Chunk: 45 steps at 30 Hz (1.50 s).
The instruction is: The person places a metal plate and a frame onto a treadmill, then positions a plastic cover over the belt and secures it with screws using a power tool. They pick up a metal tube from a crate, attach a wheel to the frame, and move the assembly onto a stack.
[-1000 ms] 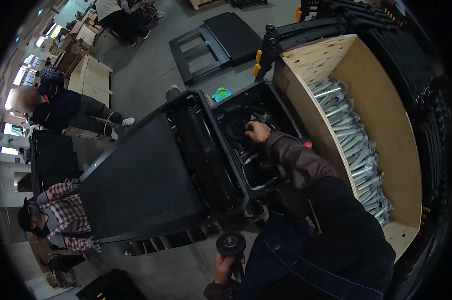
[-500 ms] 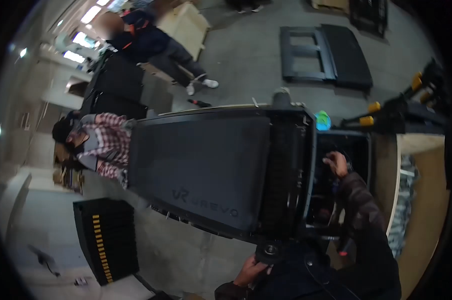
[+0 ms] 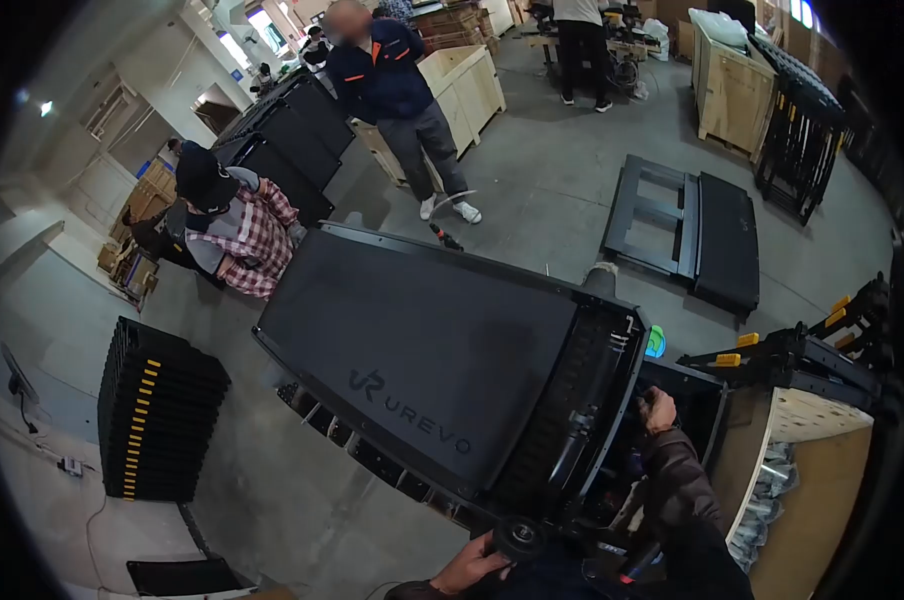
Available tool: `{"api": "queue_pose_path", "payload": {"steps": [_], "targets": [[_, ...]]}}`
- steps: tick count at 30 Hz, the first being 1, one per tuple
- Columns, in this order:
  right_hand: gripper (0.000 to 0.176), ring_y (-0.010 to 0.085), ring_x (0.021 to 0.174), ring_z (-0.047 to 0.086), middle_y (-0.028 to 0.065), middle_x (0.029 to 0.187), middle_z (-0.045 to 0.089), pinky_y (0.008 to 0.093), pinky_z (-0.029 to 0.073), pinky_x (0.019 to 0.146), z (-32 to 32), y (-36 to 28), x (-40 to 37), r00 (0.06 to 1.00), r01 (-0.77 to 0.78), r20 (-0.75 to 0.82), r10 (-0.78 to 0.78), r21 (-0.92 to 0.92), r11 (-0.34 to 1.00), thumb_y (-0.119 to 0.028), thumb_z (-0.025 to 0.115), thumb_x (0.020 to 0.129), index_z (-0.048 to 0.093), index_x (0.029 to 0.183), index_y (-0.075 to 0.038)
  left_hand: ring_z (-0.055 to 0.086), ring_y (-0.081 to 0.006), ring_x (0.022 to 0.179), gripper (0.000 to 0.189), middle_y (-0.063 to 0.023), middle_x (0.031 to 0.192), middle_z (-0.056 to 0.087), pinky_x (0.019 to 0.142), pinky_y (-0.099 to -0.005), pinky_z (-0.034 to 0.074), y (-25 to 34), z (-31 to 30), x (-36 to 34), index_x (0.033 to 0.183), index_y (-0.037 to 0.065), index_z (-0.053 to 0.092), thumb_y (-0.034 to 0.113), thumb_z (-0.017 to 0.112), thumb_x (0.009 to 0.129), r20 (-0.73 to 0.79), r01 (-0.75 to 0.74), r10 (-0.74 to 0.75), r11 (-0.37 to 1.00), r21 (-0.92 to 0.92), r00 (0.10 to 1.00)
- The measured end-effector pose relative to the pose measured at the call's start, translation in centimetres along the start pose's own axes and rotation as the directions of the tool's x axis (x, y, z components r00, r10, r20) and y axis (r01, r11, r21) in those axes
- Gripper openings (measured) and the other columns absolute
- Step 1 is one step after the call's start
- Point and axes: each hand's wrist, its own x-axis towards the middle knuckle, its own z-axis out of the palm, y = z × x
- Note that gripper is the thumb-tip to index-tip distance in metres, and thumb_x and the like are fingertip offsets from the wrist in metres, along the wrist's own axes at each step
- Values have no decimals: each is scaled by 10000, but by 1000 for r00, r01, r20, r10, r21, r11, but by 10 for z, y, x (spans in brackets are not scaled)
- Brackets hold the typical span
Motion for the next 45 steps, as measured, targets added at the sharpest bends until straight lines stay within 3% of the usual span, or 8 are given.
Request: {"api": "queue_pose_path", "payload": {"steps": [8, 11, 16, 20, 24, 31, 36, 45], "targets": [[284, 439, 961, 682, 231, 971, 718, 533, 546, 828, 0, -1, -18, 998, -60, 16, 61, -15, 998, -250, 741, 857, 661, 1019, -32, 530, -121, 776, 415, -32, 913, 588, 742, -289, 455, -10, -9, -7, 1367, 45, 527, 272, 625, 1034, 128, -88, 86, 996, 11, 988], [303, 315, 782, 685, 180, 849, 694, 413, 533, 745, 2, -7, -20, 989, -72, -99, 107, 307, 949, -242, 771, 850, 633, 953, 8, 538, -122, 790, 429, -32, 929, 589, 735, -290, 462, -9, -10, -12, 1366, 46, 525, 293, 630, 1032, 170, -132, 127, 991, 19, 977], [192, 65, 646, 488, -19, 707, 528, 241, 430, 582, -46, -40, -29, 849, 240, -489, 201, 695, 678, -151, 731, 941, 580, 872, -54, 549, -121, 813, 462, -34, 971, 586, 719, -281, 485, -18, -25, -22, 1378, 46, 516, 325, 633, 1029, 158, -171, 162, 984, 41, 974], [210, 100, 554, 560, -19, 706, 515, 233, 404, 499, -177, -209, -47, 894, 385, -444, 59, 830, 404, -214, 698, 988, 552, 935, -73, 550, -116, 811, 451, -31, 972, 587, 713, -284, 491, -10, -23, -24, 1379, 51, 508, 312, 626, 1031, 202, -195, 188, 981, 12, 961], [160, 83, 535, 543, 0, 668, 561, 234, 381, 482, -264, -394, -90, 683, 730, -697, -217, 648, 219, -177, 669, 1003, 625, 1032, -26, 559, -108, 826, 390, -29, 985, 600, 719, -273, 487, -14, -30, -22, 1350, 62, 508, 245, 599, 1019, 196, -218, 193, 969, 115, 961], [200, 103, 588, 589, 69, 737, 632, 266, 438, 535, -164, -388, -144, 598, 788, -288, -748, 383, 482, -123, 757, 915, 680, 1042, 11, 565, -103, 841, 454, -50, 989, 612, 735, -262, 477, -17, -45, -19, 1371, 55, 420, 240, 609, 1002, 235, -336, 322, 942, 21, 917], [232, 171, 607, 637, 123, 750, 656, 309, 478, 569, -125, -346, -201, 707, 635, 13, -707, 429, 643, -168, 767, 920, 677, 1038, 11, 572, -108, 808, 450, -56, 988, 612, 709, -262, 483, -8, -56, -27, 1391, 44, 407, 180, 593, 1006, 165, -346, 337, 938, 32, 927], [200, 162, 631, 650, 103, 747, 667, 289, 480, 569, -125, -325, -255, 737, 576, 55, -674, 472, 668, -109, 749, 928, 656, 1068, 1, 567, -110, 754, 630, -90, 998, 616, 637, -264, 480, -6, -49, -38, 1539, 48, 263, 176, 598, 1021, 149, -417, 409, 909, 27, 900]]}}
